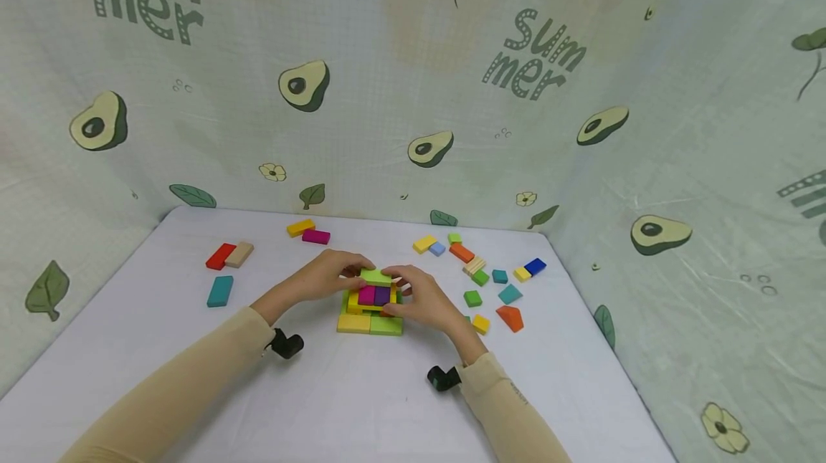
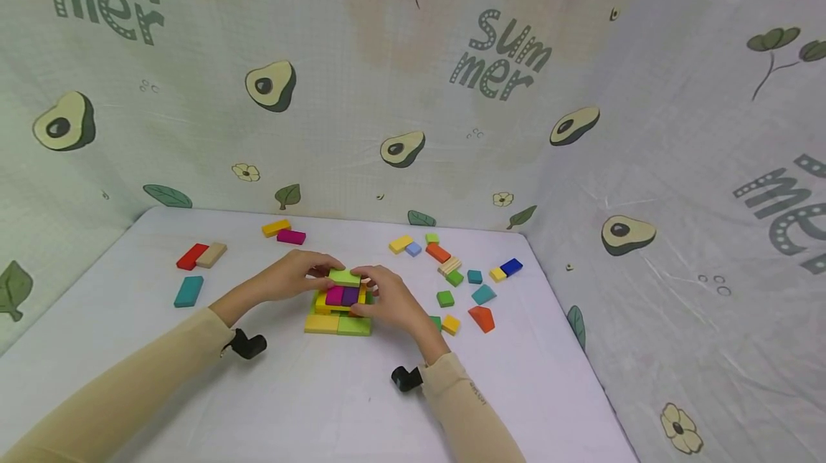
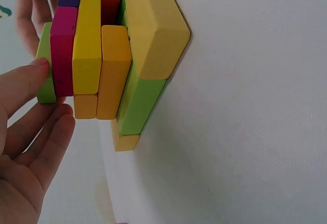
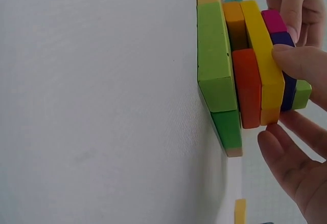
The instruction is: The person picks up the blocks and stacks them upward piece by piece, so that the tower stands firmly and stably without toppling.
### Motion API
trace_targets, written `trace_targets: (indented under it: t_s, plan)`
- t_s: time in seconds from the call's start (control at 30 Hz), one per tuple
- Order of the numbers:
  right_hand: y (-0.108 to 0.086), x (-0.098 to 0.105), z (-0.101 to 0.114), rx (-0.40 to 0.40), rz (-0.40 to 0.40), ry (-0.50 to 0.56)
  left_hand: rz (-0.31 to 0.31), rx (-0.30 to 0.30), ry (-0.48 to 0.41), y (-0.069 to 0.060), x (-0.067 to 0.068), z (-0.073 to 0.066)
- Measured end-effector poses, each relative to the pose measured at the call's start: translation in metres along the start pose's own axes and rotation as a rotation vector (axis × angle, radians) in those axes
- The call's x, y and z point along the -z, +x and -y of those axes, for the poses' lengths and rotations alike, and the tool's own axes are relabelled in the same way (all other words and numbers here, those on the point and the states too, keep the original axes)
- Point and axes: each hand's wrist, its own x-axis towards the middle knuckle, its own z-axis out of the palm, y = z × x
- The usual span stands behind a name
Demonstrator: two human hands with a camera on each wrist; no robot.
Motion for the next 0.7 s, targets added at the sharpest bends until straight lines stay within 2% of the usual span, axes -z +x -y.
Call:
trace_targets:
  t_s: [0.5,0.7]
  plan:
    - [-0.0008,-0.0018,-0.0018,0.020,-0.002,0.010,0.018,0.009,0.010,0.0004,-0.0012,-0.0017]
    - [-0.0001,-0.0023,-0.0020,0.009,0.003,0.003,0.027,0.042,-0.005,-0.0005,-0.0020,-0.0029]
